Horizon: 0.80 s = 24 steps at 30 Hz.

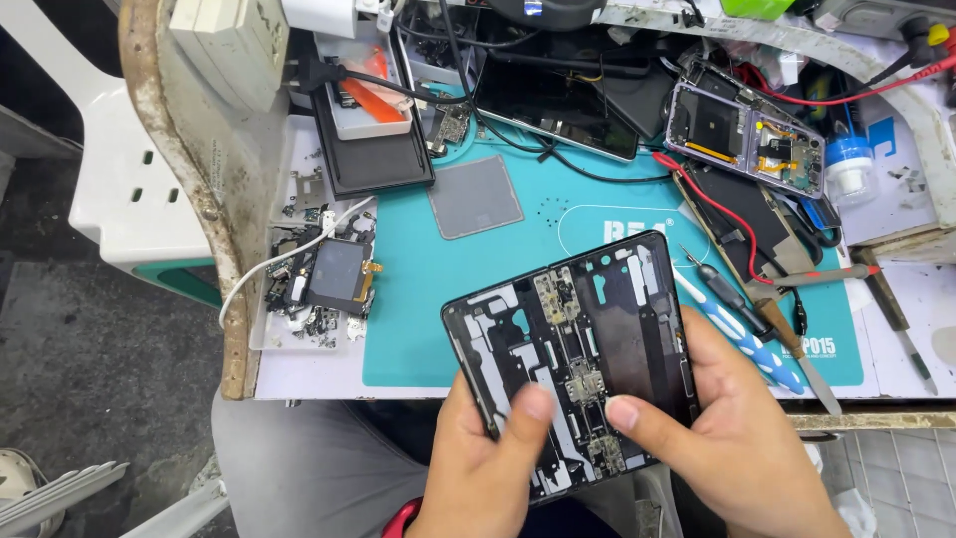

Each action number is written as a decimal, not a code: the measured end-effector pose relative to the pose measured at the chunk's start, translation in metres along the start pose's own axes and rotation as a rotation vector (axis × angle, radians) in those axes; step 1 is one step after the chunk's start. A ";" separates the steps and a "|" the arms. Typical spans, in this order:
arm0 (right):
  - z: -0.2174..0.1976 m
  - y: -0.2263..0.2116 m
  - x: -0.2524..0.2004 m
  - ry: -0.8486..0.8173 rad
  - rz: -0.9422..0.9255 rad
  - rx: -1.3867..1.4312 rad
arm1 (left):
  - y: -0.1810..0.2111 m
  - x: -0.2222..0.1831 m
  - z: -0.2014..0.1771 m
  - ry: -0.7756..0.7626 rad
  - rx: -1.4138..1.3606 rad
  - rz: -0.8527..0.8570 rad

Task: Cleaning a small electronic component with a toothbrush and cleaning fluid, then inspecting the internal chassis of a disassembled smartphone.

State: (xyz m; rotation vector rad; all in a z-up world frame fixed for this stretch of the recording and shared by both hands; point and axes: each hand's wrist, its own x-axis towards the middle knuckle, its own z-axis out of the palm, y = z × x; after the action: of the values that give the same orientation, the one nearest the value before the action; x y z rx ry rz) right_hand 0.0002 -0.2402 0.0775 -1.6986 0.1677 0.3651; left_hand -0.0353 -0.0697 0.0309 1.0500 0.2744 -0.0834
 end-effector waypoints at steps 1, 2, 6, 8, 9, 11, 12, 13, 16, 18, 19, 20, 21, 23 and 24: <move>0.001 0.001 -0.001 0.074 0.044 -0.046 | 0.003 -0.001 0.002 -0.045 -0.065 -0.023; -0.003 0.005 0.000 0.076 0.045 -0.046 | 0.006 -0.002 0.003 -0.046 -0.065 -0.025; -0.011 0.014 -0.003 0.109 0.053 -0.159 | 0.016 -0.006 0.005 -0.060 0.115 -0.043; -0.014 0.019 -0.005 0.135 0.035 -0.205 | 0.018 -0.007 0.005 -0.060 0.168 -0.069; -0.017 0.024 -0.007 0.134 -0.019 -0.233 | 0.018 -0.008 0.005 -0.066 0.206 0.023; -0.018 0.030 -0.008 0.131 -0.077 -0.260 | 0.018 -0.008 0.006 -0.073 0.245 0.119; -0.018 0.032 -0.009 0.141 -0.131 -0.286 | 0.017 -0.009 0.006 -0.042 0.290 0.156; -0.018 0.035 -0.010 0.150 -0.185 -0.311 | 0.016 -0.010 0.006 -0.012 0.336 0.192; -0.006 0.030 -0.015 0.218 -0.210 -0.325 | 0.014 -0.010 0.006 0.037 0.426 0.281; 0.003 0.023 -0.021 0.273 -0.152 -0.327 | 0.012 -0.015 0.010 0.103 0.442 0.299; 0.008 0.019 -0.021 0.332 -0.100 -0.328 | 0.012 -0.015 0.012 0.166 0.456 0.322; 0.013 0.015 -0.022 0.333 -0.105 -0.327 | 0.009 -0.014 0.014 0.165 0.456 0.327; 0.019 0.011 -0.022 0.399 -0.118 -0.387 | 0.006 -0.013 0.015 0.217 0.475 0.368; 0.025 0.011 -0.027 0.465 -0.107 -0.456 | 0.000 -0.017 0.017 0.270 0.493 0.384; 0.026 0.013 -0.028 0.487 -0.122 -0.460 | 0.001 -0.017 0.017 0.278 0.506 0.383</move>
State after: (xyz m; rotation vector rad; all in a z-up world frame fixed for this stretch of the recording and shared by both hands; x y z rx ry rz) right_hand -0.0336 -0.2193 0.0716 -2.2218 0.3547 -0.1218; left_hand -0.0484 -0.0853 0.0442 1.6042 0.3055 0.3582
